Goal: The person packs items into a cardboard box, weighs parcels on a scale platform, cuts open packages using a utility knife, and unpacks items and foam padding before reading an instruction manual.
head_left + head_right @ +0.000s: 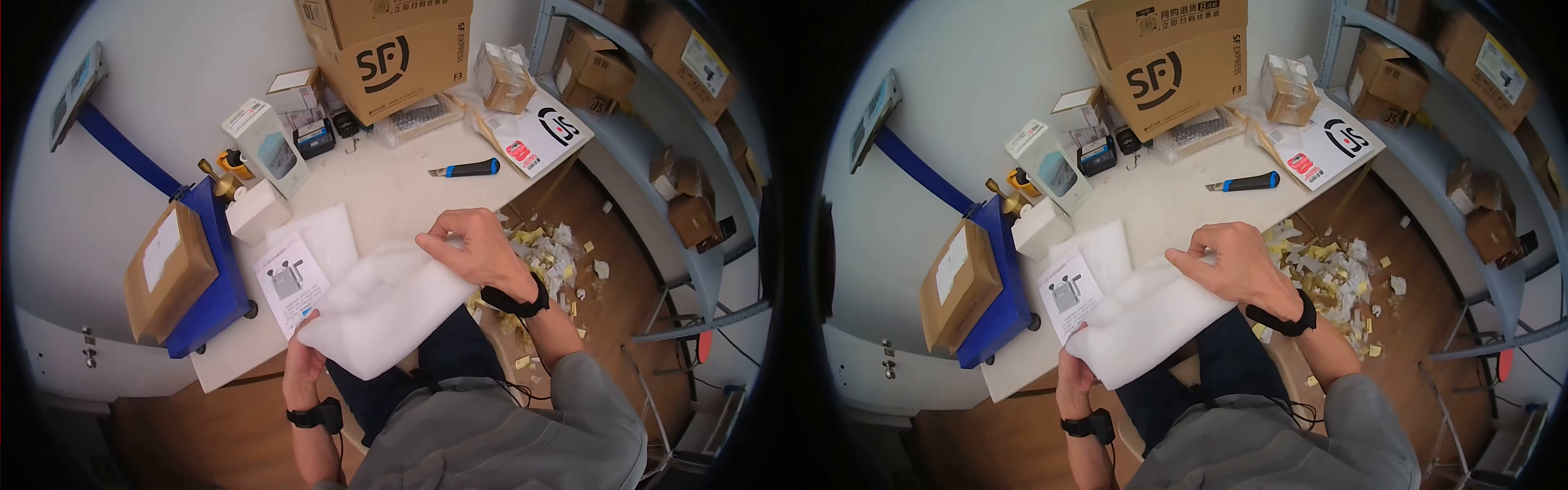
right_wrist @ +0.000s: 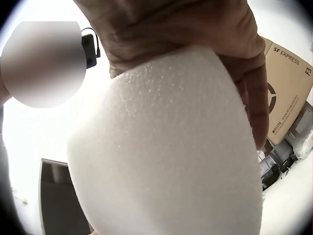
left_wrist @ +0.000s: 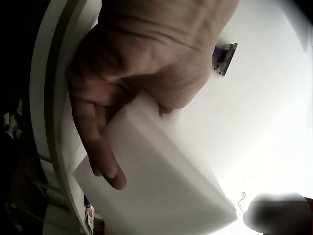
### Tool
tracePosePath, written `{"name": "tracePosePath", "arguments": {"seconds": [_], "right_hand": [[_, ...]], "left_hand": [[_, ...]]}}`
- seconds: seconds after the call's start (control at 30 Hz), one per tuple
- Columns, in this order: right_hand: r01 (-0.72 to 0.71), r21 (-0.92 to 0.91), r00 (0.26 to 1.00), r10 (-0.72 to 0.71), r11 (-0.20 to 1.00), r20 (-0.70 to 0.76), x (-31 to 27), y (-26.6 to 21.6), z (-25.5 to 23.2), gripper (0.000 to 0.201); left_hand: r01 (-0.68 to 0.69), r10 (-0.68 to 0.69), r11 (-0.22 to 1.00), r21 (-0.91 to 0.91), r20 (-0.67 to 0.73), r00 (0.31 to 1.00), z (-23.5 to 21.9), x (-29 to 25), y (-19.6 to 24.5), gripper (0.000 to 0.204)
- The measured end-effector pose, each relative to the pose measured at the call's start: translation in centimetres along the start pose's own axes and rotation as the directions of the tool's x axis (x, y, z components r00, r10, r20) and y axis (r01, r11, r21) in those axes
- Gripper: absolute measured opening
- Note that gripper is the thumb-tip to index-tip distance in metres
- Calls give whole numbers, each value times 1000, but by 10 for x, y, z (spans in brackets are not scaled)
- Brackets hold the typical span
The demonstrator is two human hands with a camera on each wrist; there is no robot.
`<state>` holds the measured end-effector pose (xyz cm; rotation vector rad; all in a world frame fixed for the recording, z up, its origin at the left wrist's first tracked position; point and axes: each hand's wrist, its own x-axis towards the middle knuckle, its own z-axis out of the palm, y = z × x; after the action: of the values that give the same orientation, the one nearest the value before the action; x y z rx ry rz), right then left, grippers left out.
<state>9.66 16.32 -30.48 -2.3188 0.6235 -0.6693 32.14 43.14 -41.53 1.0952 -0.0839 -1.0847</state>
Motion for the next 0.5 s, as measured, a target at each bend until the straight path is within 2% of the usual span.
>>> {"name": "tracePosePath", "arguments": {"seconds": [0.07, 0.13, 0.17, 0.2, 0.23, 0.27, 0.3, 0.33, 0.37, 0.4, 0.43, 0.5], "right_hand": [[103, 118, 988, -88, 988, -128, -1, 3, -1, 32], [147, 112, 981, -131, 983, -143, -5, 4, -8, 29], [184, 108, 974, -166, 977, -153, -7, 5, -12, 26], [189, 106, 973, -172, 976, -153, -9, 4, -17, 26], [209, 32, 963, -200, 977, -179, -11, 0, -24, 24], [222, -42, 952, -226, 974, -204, -12, -1, -28, 22], [218, -45, 953, -223, 975, -204, -13, -1, -28, 22], [199, 50, 963, -186, 979, -195, -14, -1, -28, 21], [180, 143, 971, -153, 973, -182, -15, 0, -28, 21], [183, 140, 971, -157, 973, -178, -16, 0, -28, 21], [146, 126, 966, -114, 981, -232, -17, 0, -28, 20], [116, 109, 950, -78, 987, -304, -19, -2, -30, 20]], "left_hand": [[-47, 49, 997, 54, -22, 999, 9, 3, 9, 53], [-212, 183, 946, 246, 134, 974, 23, 0, 26, 67], [-217, 189, 946, 242, 134, 973, 33, -4, 35, 67], [-456, 431, 819, 348, 152, 890, 48, -11, 44, 73], [-647, 636, 623, 439, 197, 746, 62, -18, 53, 80], [-650, 637, 623, 436, 200, 745, 77, -25, 63, 80], [-698, 606, 479, 532, 376, 702, 93, -35, 72, 83], [-740, 535, 319, 592, 532, 656, 108, -45, 78, 87], [-776, 431, 148, 613, 666, 608, 119, -54, 82, 90], [-806, 301, -31, 590, 775, 556, 125, -58, 83, 94], [-809, 308, -34, 587, 776, 550, 125, -59, 80, 94], [-790, 366, 104, 604, 716, 595, 123, -59, 72, 93]]}}
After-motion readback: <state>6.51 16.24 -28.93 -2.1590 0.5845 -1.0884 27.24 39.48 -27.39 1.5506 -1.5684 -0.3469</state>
